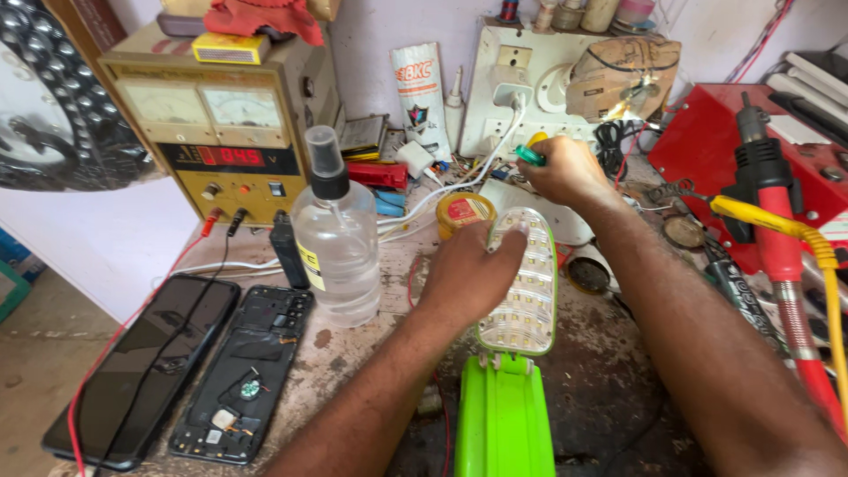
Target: The person uses a yellow screwdriver to remove screws from a green LED light fixture, then uses a green screwdriver to remove the clear plastic cover. The person continues to unscrew and remove components from the fixture.
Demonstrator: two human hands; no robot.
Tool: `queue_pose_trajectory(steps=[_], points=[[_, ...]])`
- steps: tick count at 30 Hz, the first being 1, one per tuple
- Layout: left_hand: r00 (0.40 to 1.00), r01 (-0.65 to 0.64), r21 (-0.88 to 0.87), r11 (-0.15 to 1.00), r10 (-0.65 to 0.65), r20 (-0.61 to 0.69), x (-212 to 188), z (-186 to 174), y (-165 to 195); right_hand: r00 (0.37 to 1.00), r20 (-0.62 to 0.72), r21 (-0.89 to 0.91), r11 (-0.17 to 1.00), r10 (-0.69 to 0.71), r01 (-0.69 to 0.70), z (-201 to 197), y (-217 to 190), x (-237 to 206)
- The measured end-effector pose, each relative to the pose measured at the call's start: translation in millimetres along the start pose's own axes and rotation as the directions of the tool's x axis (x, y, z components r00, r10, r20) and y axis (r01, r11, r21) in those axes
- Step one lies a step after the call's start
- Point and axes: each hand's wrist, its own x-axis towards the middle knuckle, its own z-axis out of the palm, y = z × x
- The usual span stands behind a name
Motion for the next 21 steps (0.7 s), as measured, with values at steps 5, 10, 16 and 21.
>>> queue_pose_trajectory(steps=[5,10,16,21], points=[[1.0,0.014,-0.215,0.977,-0.008,0.03,-8.6,11.7,6.1,0.974,0.011,0.304,0.929,-0.225,0.212,-3.1,-1.6,-0.8],[0.992,0.104,-0.146,0.984,-0.093,0.08,-10.5,12.6,13.5,0.924,0.109,0.244,0.911,-0.367,0.333,15.4,-23.0,7.0],[0.978,0.205,-0.075,0.976,-0.206,-0.008,-9.1,2.9,17.2,0.808,0.319,-0.013,0.851,-0.495,0.526,26.1,-44.6,17.0],[0.979,0.143,-0.135,0.98,-0.16,-0.125,-2.7,0.2,12.2,0.844,0.203,0.124,0.868,-0.497,0.481,23.6,-42.2,11.8]])
